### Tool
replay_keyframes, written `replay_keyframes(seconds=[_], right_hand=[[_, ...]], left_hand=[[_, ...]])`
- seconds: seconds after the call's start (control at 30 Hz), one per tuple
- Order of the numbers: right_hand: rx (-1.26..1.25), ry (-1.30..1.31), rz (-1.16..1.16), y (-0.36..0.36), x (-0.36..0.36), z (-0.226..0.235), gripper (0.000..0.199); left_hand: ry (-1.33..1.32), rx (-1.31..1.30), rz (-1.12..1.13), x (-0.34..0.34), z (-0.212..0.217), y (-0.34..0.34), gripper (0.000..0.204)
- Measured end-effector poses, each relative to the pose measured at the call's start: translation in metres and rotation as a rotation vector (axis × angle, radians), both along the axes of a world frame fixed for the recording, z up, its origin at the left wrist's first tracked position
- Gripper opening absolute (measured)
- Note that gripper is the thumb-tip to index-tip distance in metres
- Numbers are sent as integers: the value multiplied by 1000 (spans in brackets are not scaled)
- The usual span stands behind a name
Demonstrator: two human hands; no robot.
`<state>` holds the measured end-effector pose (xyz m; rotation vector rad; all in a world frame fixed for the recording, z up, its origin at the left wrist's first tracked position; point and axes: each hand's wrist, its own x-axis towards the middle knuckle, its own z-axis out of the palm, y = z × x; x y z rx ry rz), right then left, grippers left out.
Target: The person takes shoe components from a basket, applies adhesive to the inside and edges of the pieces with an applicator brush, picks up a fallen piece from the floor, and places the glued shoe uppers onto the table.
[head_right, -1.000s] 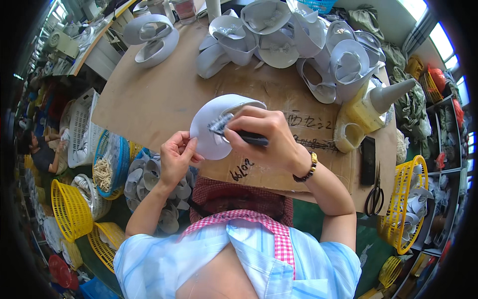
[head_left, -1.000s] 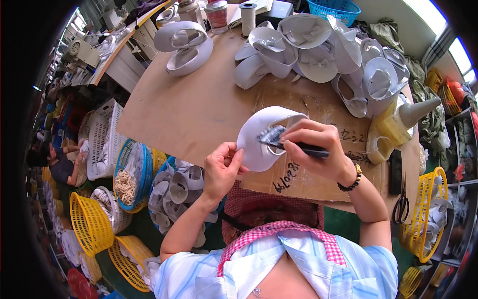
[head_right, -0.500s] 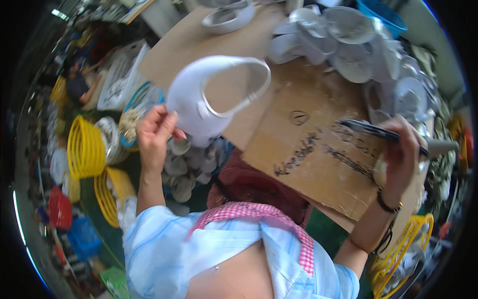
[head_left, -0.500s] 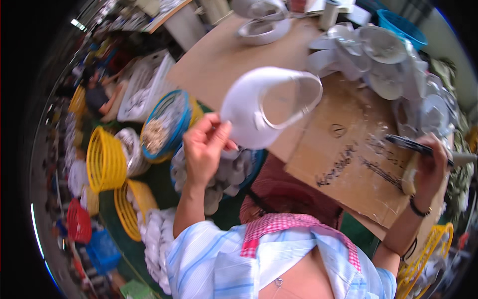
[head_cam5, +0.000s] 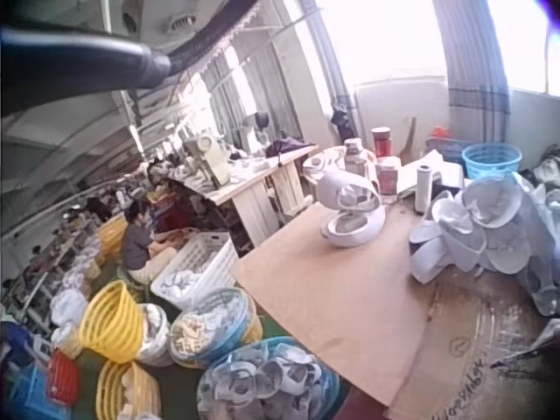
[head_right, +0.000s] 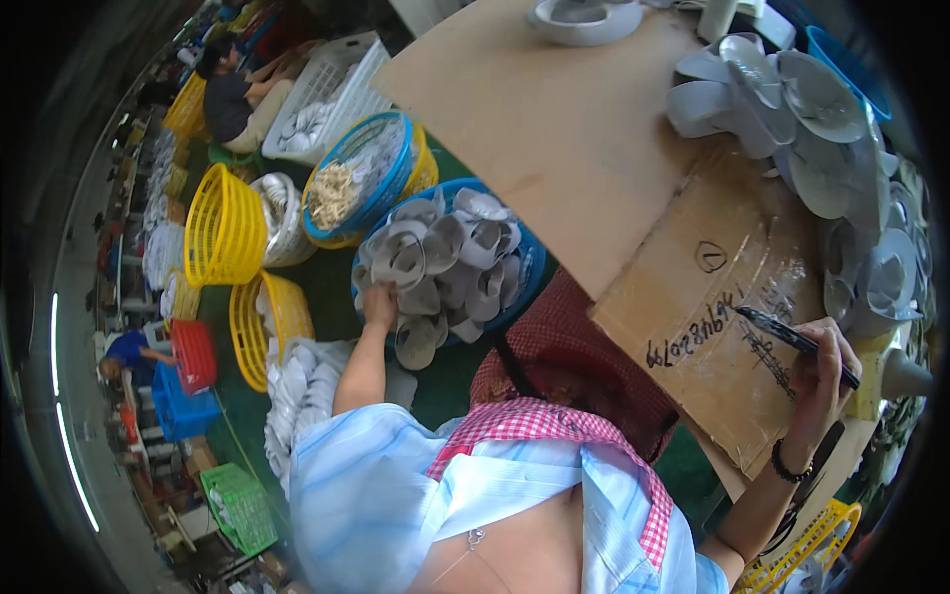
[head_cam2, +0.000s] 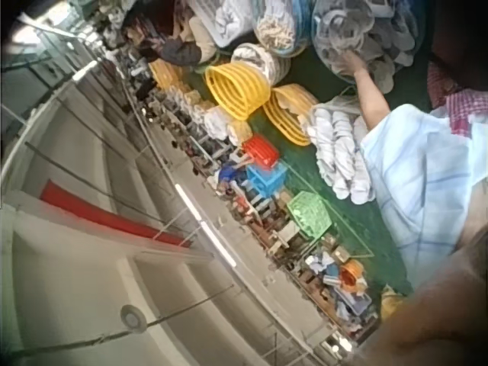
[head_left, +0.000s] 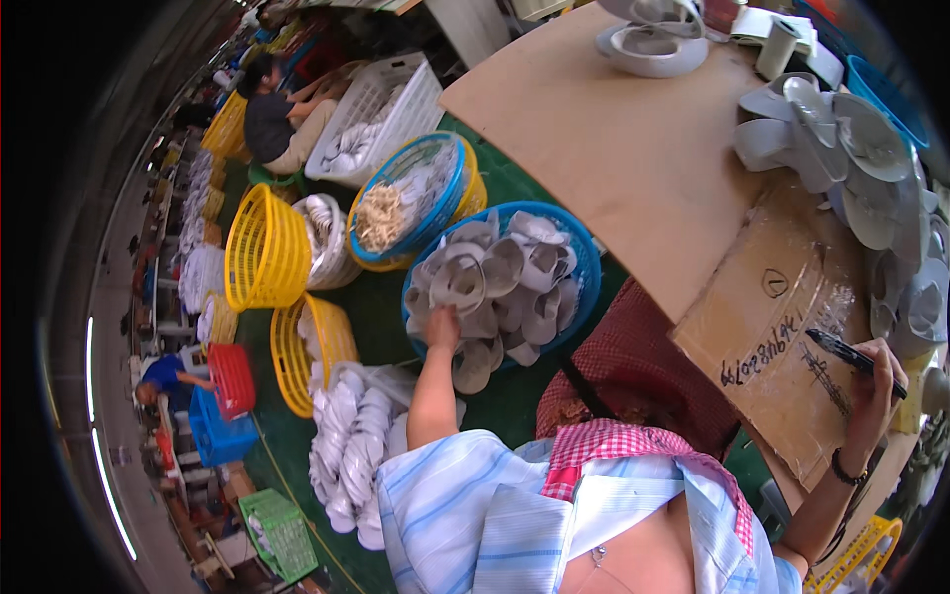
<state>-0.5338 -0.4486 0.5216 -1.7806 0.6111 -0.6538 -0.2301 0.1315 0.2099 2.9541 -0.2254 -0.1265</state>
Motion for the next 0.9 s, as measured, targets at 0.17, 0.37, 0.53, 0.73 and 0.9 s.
replay_keyframes(seconds=[0.17, 0.37, 0.53, 0.73, 0.9], right_hand=[[-6, -90, -3, 22, -13, 20, 33], [56, -119, 13, 36, 3, 31, 31], [-98, -150, 90, 41, -17, 48, 26], [10, -180, -371, 46, -102, 35, 31], [143, -245, -531, 38, -125, 18, 33]], left_hand=[[-108, -218, -4, 9, 59, -51, 22], [-638, -624, -554, 103, 218, -272, 17], [-683, -628, -411, 216, 277, -447, 110], [-95, -1016, -214, 321, 244, -516, 119], [288, -1023, -459, 264, 244, -524, 86]])
